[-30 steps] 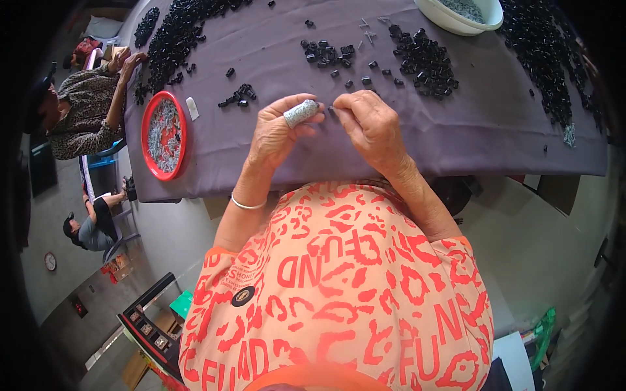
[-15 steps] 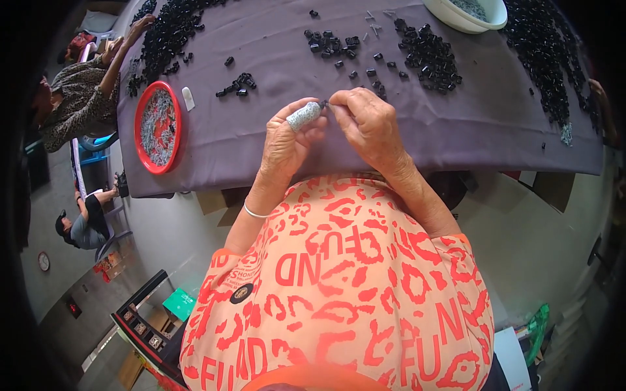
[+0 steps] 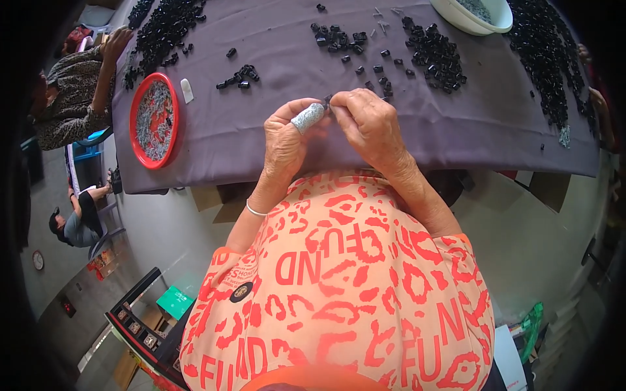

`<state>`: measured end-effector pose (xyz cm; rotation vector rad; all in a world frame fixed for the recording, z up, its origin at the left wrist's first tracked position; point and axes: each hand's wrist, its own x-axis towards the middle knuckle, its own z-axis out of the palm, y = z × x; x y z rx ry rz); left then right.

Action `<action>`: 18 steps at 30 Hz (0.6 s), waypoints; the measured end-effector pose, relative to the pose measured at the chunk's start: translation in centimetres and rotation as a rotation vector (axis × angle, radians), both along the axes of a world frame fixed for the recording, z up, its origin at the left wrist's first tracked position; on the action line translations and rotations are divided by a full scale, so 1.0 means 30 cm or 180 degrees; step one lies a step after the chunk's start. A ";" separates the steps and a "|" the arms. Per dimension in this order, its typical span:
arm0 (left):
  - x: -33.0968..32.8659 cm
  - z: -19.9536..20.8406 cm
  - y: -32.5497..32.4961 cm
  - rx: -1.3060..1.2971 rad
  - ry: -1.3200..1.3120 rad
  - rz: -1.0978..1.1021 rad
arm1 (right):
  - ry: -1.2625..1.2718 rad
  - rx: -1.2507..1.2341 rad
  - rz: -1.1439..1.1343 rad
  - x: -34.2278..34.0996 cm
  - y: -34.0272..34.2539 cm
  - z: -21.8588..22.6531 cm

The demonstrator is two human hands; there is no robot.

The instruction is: The person assembles small components by picking up springs and plastic parts from the table and fitting them together by hand.

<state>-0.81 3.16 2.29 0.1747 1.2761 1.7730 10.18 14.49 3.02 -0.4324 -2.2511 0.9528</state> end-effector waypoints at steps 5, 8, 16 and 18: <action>-0.001 -0.008 -0.004 0.0020 0.0097 0.0005 | -0.0001 -0.0026 0.0038 -0.002 -0.010 -0.002; -0.008 -0.016 -0.010 -0.0014 0.0207 -0.0041 | -0.0040 -0.0063 0.0052 -0.005 -0.014 -0.004; -0.026 -0.018 -0.037 0.0010 0.0319 -0.0228 | -0.0300 -0.0199 0.0308 -0.012 -0.013 0.002; -0.026 -0.010 -0.033 0.0055 0.0161 -0.0110 | -0.0312 -0.0381 0.0349 -0.019 -0.012 0.004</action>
